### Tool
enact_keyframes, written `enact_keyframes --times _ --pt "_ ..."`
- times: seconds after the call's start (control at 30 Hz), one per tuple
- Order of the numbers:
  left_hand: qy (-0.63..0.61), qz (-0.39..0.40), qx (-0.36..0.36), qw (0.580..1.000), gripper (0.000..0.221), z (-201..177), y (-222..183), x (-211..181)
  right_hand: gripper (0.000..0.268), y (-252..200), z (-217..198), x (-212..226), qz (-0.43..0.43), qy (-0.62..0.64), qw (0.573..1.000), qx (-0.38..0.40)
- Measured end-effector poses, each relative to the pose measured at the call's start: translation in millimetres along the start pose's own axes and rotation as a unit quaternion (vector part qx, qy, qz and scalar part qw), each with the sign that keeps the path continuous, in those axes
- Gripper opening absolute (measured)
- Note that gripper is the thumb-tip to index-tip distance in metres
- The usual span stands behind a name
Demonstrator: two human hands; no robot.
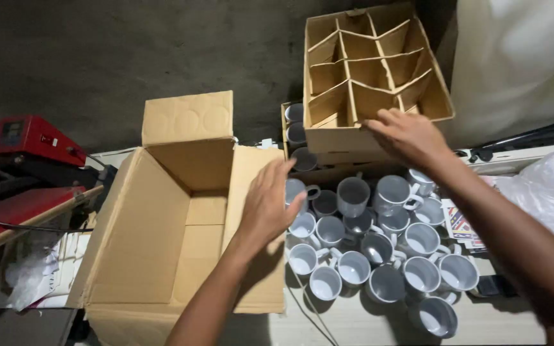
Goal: The person places mugs into a cardboard box containing dividers, wrapping one mug in a plastic bag before putting it in a slot.
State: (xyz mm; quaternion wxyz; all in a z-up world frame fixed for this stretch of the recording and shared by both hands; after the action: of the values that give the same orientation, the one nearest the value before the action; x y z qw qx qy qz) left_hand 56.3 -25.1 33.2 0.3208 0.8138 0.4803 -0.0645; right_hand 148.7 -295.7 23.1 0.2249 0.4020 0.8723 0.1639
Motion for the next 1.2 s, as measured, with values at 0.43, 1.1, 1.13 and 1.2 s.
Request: enact_keyframes --times 0.43,1.1,1.13,1.2 --pt "0.142 -0.062 0.114 0.981 0.068 62.6 2.2 23.5 0.042 -152.2 -58.2 -0.1 0.260 0.333 0.894 -0.146" --pt "0.449 -0.133 0.207 0.859 0.059 66.8 -73.8 203.5 0.031 -284.1 61.2 183.0 0.465 0.368 0.802 0.077" --pt "0.448 -0.133 0.207 0.859 0.059 65.7 -74.0 204.6 0.031 -278.9 57.3 189.3 0.465 0.367 0.802 0.077" --pt "0.441 -0.119 0.195 0.868 0.051 64.1 -70.9 204.5 0.031 -268.2 49.1 202.2 0.464 0.370 0.801 0.080"
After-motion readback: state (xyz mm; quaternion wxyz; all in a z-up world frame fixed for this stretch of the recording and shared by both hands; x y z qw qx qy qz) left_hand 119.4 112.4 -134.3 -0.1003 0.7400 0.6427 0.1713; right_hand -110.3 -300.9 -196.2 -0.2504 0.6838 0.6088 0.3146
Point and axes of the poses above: each hand's wrist, its own y-axis towards the middle knuckle, its own z-axis out of the palm, x = y × z, the point moved 7 cm from there along y, towards the middle knuckle, and after that the axes turned 2 degrees about -z, right-handed, at the moved point
